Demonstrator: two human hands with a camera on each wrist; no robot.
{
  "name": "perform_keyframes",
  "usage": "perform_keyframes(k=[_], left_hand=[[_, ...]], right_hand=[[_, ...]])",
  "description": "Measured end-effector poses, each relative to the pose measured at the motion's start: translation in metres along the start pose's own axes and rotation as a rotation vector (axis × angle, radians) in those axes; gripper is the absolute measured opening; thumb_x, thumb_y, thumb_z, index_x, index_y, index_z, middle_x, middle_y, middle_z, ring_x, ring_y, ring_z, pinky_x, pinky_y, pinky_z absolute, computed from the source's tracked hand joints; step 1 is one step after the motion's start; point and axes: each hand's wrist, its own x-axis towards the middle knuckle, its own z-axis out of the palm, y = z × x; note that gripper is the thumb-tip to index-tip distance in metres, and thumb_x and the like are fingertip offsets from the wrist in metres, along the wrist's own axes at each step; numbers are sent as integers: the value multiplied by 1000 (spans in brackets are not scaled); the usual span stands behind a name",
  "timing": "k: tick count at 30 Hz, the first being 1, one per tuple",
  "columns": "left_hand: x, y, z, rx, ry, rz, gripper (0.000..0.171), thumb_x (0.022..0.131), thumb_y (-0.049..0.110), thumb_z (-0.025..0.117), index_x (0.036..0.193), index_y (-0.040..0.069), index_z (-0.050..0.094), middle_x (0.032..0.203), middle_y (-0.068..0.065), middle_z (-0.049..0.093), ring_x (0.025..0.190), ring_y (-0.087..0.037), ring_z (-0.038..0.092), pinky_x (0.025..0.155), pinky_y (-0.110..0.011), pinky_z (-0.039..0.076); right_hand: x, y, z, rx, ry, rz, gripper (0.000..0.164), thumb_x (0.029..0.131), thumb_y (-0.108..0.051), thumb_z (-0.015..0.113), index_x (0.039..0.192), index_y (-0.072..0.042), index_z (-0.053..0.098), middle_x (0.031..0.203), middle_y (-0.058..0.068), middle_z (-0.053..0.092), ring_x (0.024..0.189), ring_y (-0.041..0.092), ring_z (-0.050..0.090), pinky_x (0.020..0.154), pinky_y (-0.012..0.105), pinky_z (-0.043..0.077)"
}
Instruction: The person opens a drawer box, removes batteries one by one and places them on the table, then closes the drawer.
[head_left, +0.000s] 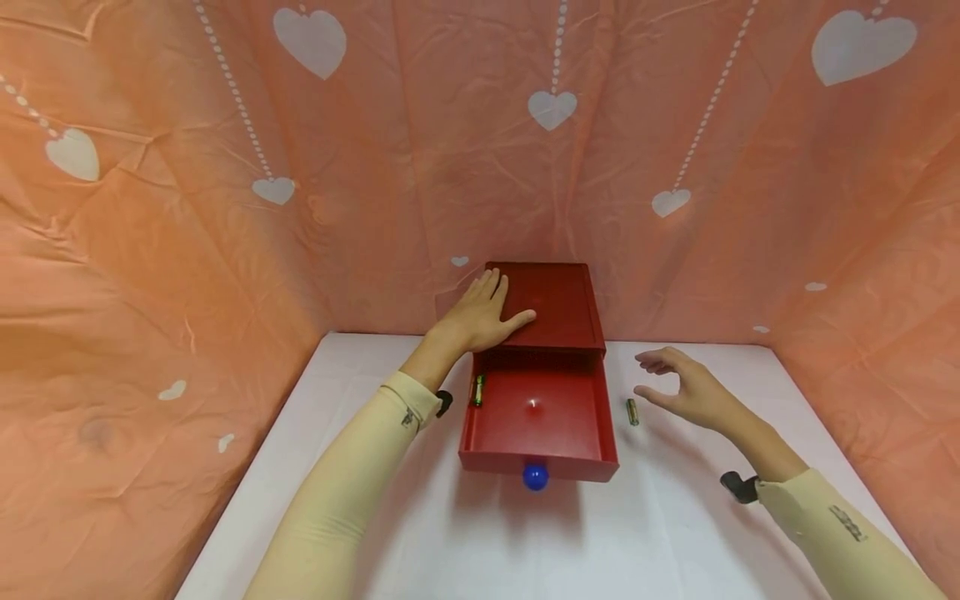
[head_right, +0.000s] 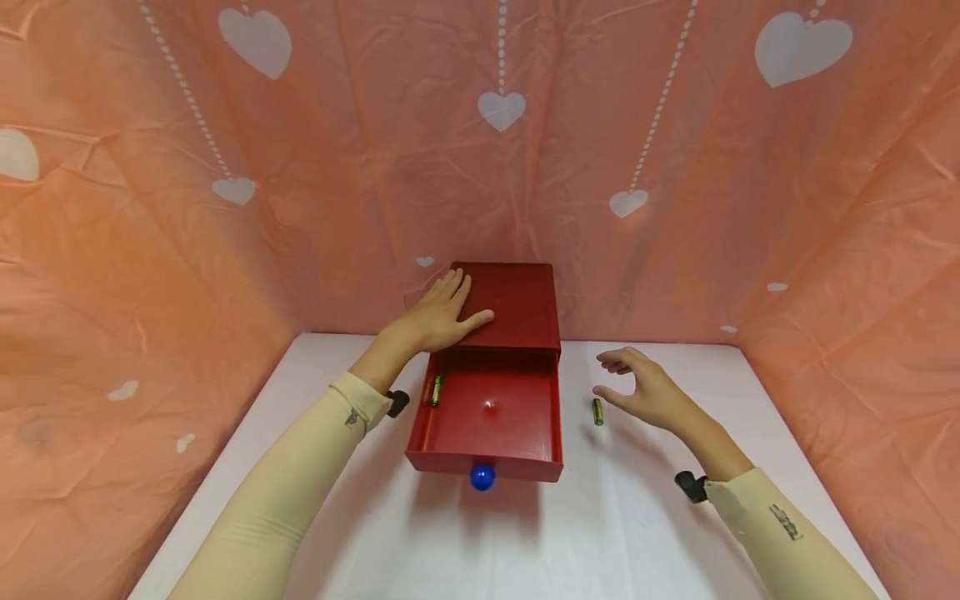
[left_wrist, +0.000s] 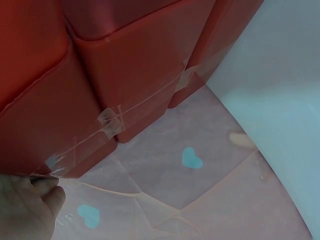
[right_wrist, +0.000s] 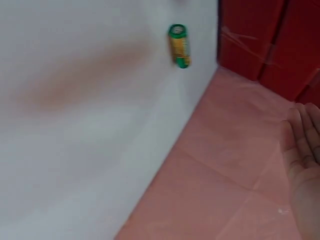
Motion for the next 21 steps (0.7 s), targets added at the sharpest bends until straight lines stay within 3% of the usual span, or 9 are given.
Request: perform_keyframes(k=[8,15,21], left_hand=[[1,-1,1,6,8,8,96,109,73,32,173,6,7,181,-14,-2,167,-24,-7,134,-37,-3],[0,-1,1,-3,5,2,96,108,73,32,173,6,6,181,-13,-2,167,-24,-8,134,-36,-4],[0,0,1,-4,3,0,96,108,73,31,173,6,5,181,-13,-2,167,-24,-8,134,-36,-5]], right_hand=[[5,-20,-8,-11,52,-45,47,88,-10,89,130,-3,70,119,10,73,107,32,71,93,10,50],[8,-33,-15,-31,60,-47,48,89,-8,88,133,-4,68,123,12,73,109,33,70,94,14,51],[11,-45,-21,-9,93,-77,48,88,-7,88,132,-3,68,120,11,73,107,34,70,93,4,43]])
